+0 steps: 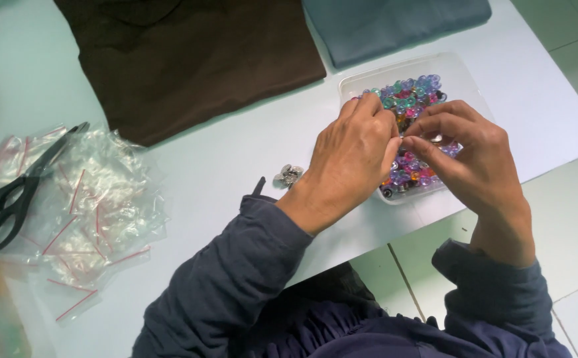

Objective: The person sorts colorful buttons from a plastic container onto a white table, then places them into small clear zip-top bags. They seal each bag and set it aside, repeating the process with different button types.

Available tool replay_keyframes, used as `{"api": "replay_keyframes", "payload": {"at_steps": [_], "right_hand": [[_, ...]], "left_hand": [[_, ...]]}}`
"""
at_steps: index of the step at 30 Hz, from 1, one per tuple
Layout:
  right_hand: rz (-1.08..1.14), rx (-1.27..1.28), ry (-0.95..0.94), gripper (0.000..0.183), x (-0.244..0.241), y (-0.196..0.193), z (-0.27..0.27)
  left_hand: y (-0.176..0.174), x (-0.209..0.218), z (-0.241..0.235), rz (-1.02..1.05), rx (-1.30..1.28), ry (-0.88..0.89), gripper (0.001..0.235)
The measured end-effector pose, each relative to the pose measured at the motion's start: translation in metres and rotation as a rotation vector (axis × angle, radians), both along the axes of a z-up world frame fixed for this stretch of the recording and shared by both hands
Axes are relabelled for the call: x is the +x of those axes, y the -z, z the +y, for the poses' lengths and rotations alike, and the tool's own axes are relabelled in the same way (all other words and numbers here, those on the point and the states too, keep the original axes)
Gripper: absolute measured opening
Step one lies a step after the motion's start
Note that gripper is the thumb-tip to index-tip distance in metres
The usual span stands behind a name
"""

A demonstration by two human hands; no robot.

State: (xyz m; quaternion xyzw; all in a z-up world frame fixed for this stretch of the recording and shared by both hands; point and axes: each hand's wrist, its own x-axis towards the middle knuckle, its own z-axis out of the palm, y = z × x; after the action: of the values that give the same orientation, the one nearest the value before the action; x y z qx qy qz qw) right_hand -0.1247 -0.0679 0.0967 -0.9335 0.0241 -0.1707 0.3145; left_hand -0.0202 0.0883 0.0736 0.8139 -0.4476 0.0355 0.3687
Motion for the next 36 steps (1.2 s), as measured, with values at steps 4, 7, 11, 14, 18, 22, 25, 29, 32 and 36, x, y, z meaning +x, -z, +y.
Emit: {"api": "replay_keyframes", "payload": {"at_steps": [4,7,11,14,18,22,25,29,32,36], "right_hand": [[-0.097,-0.055,-0.149,0.015,0.006,-0.002,0.042],[-0.162,-0.145,-0.211,0.013,0.012,0.01,0.075],[-0.186,-0.134,-0.269,0.011,0.025,0.049,0.109],[-0.159,-0.1,-0.258,0.014,0.033,0.069,0.124],[-0.14,-0.164,-0.207,0.013,0.041,0.088,0.127],[-0.138,-0.175,-0.172,0.011,0.048,0.093,0.125],[-0.168,-0.162,-0.164,0.012,0.042,0.091,0.126],[-0.189,-0.136,-0.171,0.012,0.019,0.065,0.127],[-0.189,-0.106,-0.161,0.013,0.002,0.035,0.116],[-0.163,-0.255,-0.097,0.02,-0.014,0.01,0.057]], "left_hand": [[-0.02,0.002,0.059,0.061,0.049,0.014,0.016],[-0.02,0.003,0.096,0.129,0.177,0.004,0.018],[-0.002,0.011,0.128,0.159,0.325,0.021,0.01],[0.021,0.017,0.138,0.123,0.406,0.029,0.008],[0.03,0.017,0.141,0.126,0.383,-0.005,0.013],[0.032,0.019,0.14,0.109,0.349,-0.028,0.015],[0.027,0.018,0.14,0.082,0.319,-0.038,0.015],[0.004,0.014,0.131,0.117,0.261,-0.025,0.018],[-0.009,0.01,0.113,0.117,0.182,0.016,0.019],[0.001,0.0,0.063,0.133,0.124,0.06,0.02]]}}
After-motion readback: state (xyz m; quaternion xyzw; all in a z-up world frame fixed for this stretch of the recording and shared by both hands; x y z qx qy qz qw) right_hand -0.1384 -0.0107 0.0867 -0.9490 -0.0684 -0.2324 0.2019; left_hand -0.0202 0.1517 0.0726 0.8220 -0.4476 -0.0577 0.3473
